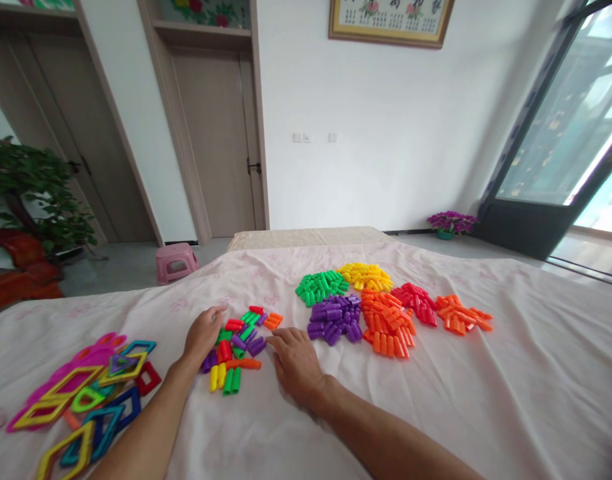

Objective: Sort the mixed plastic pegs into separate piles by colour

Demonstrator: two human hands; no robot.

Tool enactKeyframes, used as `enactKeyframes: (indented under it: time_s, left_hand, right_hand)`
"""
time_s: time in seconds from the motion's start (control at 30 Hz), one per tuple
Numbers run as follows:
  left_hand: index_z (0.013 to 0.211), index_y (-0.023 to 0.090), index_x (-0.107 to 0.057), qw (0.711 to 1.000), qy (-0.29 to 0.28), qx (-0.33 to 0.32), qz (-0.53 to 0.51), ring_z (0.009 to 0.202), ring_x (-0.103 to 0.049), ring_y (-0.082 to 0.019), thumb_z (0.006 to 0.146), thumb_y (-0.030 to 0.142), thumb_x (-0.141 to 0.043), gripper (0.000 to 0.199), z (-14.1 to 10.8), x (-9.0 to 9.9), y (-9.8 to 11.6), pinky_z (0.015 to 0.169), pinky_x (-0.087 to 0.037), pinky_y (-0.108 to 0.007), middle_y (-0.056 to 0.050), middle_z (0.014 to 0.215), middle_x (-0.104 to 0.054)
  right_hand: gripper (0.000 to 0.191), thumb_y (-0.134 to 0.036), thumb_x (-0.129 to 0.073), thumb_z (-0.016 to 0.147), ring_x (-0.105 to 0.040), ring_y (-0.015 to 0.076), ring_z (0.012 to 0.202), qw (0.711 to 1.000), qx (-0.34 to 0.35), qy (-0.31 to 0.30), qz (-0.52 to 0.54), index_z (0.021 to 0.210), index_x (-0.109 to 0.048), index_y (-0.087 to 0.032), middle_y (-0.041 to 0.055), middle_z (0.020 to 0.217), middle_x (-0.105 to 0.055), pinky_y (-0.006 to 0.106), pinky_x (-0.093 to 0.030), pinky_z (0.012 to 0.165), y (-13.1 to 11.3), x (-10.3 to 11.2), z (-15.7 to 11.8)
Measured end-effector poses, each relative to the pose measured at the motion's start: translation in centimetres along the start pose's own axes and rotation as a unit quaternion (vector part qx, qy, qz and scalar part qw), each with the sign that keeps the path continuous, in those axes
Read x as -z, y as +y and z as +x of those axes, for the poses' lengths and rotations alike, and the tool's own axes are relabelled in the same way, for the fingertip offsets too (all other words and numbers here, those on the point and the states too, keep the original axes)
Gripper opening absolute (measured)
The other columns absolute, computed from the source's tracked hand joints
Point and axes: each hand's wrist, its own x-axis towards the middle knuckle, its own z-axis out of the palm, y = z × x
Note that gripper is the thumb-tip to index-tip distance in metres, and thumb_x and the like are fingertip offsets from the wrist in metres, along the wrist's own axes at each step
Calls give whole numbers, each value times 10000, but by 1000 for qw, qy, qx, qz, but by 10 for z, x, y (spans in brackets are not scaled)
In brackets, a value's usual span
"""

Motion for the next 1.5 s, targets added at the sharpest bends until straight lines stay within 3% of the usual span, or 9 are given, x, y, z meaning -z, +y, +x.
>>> enactKeyframes:
  time_s: [0.2, 0.33, 0.47, 0.63, 0.93, 1.07, 1.2, 1.37, 1.5]
  left_hand:
    - [1183, 262, -696, 999, -19, 7, 34, 1198, -625, -275, 939, 464, -382, 446, -6, -1, -12, 985, -470, -359, -66, 1268, -707]
    - [1176, 255, -705, 999, -19, 18, 26, 1181, -630, -270, 938, 478, -374, 464, 0, -2, -16, 996, -458, -347, -54, 1268, -709]
    - [1185, 257, -709, 999, -24, 20, 25, 1158, -640, -268, 929, 488, -387, 472, 3, -1, -16, 988, -461, -342, -45, 1272, -708]
    - [1163, 272, -727, 999, -24, 15, 40, 1132, -655, -265, 921, 481, -402, 456, 4, -1, -15, 935, -485, -327, -37, 1233, -727]
    - [1163, 273, -738, 998, -30, 9, 61, 1070, -682, -265, 906, 475, -419, 456, 5, 1, -14, 873, -512, -321, -43, 1206, -738]
    - [1157, 274, -744, 998, -35, -2, 59, 1065, -686, -263, 896, 470, -435, 449, 7, 0, -18, 873, -518, -321, -42, 1184, -747]
    - [1137, 277, -754, 997, -37, -4, 71, 1075, -683, -269, 878, 455, -455, 434, 7, -1, -20, 881, -518, -328, -34, 1195, -744]
    - [1143, 278, -751, 997, -43, 4, 71, 1086, -675, -280, 884, 450, -449, 434, 8, -2, -20, 882, -513, -351, -38, 1216, -733]
    - [1141, 286, -748, 997, -49, 0, 68, 1106, -666, -275, 889, 457, -448, 428, 8, -2, -19, 893, -503, -349, -27, 1235, -725]
  right_hand:
    - [533, -79, -507, 873, -427, 261, 1316, 997, -14, 3, -69, 1387, -502, -220, 128, 1485, -478, 452, -320, 1087, 11, 2, 14]
    - [514, -113, -497, 886, -413, 269, 1318, 993, -1, -4, -116, 1395, -480, -188, 147, 1501, -445, 444, -320, 1083, 8, 3, 25]
    - [437, -151, -491, 907, -478, 267, 1230, 986, 7, -11, -165, 1344, -508, -164, 161, 1402, -519, 426, -358, 1028, 3, -1, 39]
    - [214, -227, -451, 973, -578, 248, 1010, 982, -4, -52, -182, 1074, -627, -159, 120, 1048, -666, 398, -400, 911, 5, -10, 56]
    - [224, -156, -588, 841, -612, 271, 1015, 972, -35, -105, -205, 1060, -624, -124, 142, 1055, -688, 398, -402, 900, 6, 2, 67]
    - [221, -255, -576, 912, -622, 238, 1030, 988, -16, -61, -144, 1124, -616, -203, 86, 1088, -700, 369, -409, 901, 2, 33, 57]
    - [331, -289, -608, 913, -629, 214, 1078, 997, -40, -16, -68, 1239, -584, -237, 55, 1164, -702, 323, -425, 918, 22, 93, 41]
    - [375, -217, -607, 877, -636, 200, 1110, 983, -173, 52, -26, 1251, -602, -230, 53, 1220, -696, 302, -459, 931, 97, 162, 17]
    - [398, -195, -616, 847, -624, 231, 1159, 952, -282, 76, -87, 1245, -626, -196, 94, 1264, -685, 341, -454, 979, 156, 188, -9]
